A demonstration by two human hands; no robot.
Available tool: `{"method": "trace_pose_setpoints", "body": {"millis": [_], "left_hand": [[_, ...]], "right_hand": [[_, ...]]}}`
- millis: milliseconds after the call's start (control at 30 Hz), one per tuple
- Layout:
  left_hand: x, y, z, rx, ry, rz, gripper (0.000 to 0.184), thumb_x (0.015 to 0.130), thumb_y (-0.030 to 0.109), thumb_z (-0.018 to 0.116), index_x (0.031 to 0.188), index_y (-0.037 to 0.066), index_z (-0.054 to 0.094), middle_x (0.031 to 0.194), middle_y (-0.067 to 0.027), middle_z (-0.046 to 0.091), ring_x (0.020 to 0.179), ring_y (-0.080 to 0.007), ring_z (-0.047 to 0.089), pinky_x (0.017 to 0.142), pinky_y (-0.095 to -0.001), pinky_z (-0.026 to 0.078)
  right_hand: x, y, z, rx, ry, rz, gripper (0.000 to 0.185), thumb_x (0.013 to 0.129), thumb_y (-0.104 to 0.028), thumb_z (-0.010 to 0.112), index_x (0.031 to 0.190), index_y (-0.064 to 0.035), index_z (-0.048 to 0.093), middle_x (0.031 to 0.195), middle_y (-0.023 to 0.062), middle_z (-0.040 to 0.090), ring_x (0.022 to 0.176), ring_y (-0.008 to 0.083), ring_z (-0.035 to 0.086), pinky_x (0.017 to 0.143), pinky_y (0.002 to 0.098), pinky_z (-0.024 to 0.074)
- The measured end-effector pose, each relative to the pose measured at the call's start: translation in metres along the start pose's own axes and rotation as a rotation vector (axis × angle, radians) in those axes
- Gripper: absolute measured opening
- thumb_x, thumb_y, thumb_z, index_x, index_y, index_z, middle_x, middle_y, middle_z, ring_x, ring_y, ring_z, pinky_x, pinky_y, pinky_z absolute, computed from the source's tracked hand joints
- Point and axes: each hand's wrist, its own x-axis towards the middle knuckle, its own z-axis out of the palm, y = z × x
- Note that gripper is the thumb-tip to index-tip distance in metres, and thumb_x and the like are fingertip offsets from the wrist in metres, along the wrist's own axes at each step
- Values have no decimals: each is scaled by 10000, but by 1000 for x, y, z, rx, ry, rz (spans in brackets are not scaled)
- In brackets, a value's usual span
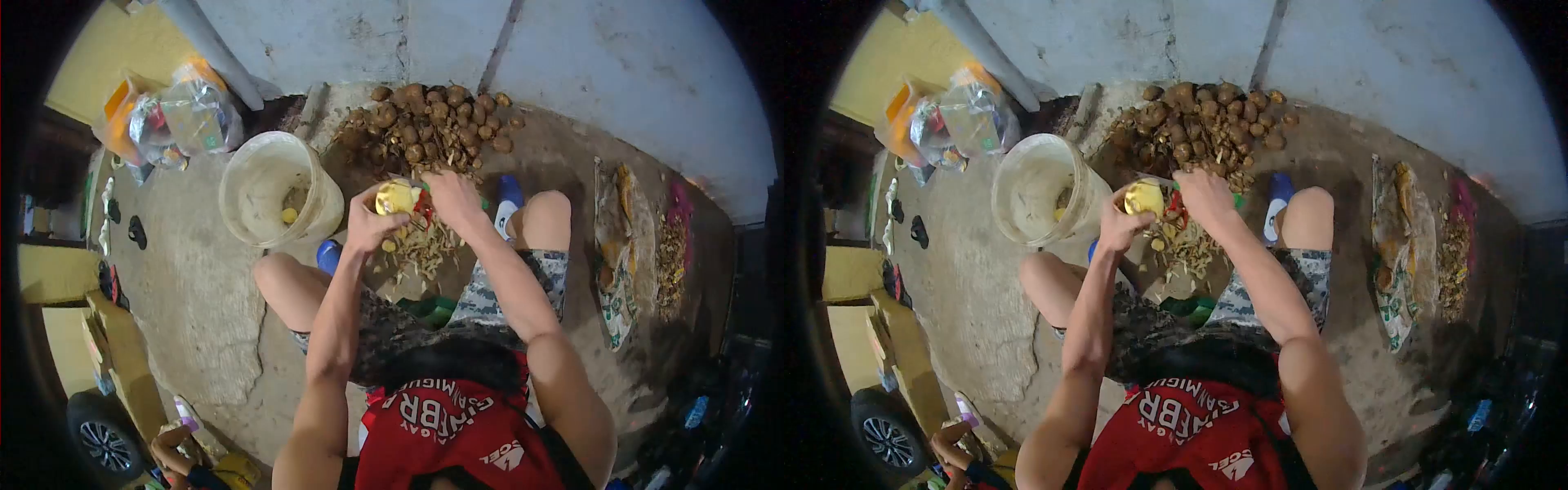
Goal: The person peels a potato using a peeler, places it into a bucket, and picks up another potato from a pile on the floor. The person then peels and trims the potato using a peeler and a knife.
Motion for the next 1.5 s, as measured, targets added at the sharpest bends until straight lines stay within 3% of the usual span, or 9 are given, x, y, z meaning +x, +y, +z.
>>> {"method": "trace_pose_setpoints", "body": {"millis": [233,300,467,533,700,900,1033,1200,1500], "left_hand": [[-1,2,-2,-143,39,-2,575,653,16,763,1189,-56,567,1026,-85,666,890,-164,651,821,-319,533],[0,-1,-3,-411,60,-29,584,705,96,720,1239,-25,516,1023,-111,660,779,-200,661,559,-286,520],[6,-31,-17,-862,13,-78,744,735,426,779,1303,58,469,1123,-151,625,941,-207,653,632,-273,533],[7,-23,-18,-732,3,-27,749,716,385,796,1303,54,467,1122,-148,626,938,-207,651,651,-274,535],[2,-3,-11,-521,-4,39,674,647,130,835,1227,-5,519,1098,-92,640,987,-206,644,859,-358,522],[3,-7,-5,-15,-206,90,831,497,113,893,1232,-24,532,1107,-68,630,1015,-172,615,942,-313,481],[-2,-24,-6,-390,-303,24,937,444,203,932,1251,-26,515,1142,-99,614,1056,-220,619,978,-362,487],[1,-49,-13,-867,-112,-167,883,729,571,725,1367,49,409,1295,-212,511,1138,-346,554,842,-369,571],[5,-22,-2,-1092,-29,-105,834,827,682,547,1300,0,465,1201,-202,559,947,-303,572,786,-369,510]], "right_hand": [[-5,2,-13,59,-76,37,301,849,-83,587,1148,-78,620,938,203,643,890,396,654,753,484,529],[-9,0,-21,216,-73,74,457,694,-146,771,1128,-69,650,993,229,645,922,408,622,840,453,500],[-6,13,-24,333,-11,86,551,645,-243,849,1101,-14,640,969,217,669,902,366,643,851,411,502],[-3,28,-19,328,51,66,557,638,-237,865,1083,8,636,951,201,684,882,322,666,832,383,513],[11,56,-28,1213,147,119,523,615,-235,894,1025,-6,664,899,113,690,887,182,665,805,328,516],[4,26,-53,842,110,-39,466,619,-220,898,965,-13,665,961,83,704,816,145,664,760,313,522],[29,80,-27,865,73,179,506,615,-230,904,993,-9,649,899,70,712,798,141,663,736,305,518],[19,72,-42,848,182,151,573,605,-303,910,1015,-18,630,833,81,710,791,140,664,731,312,516],[18,70,-32,666,203,182,551,617,-306,899,1005,-17,635,849,114,710,803,194,689,738,337,522]]}}
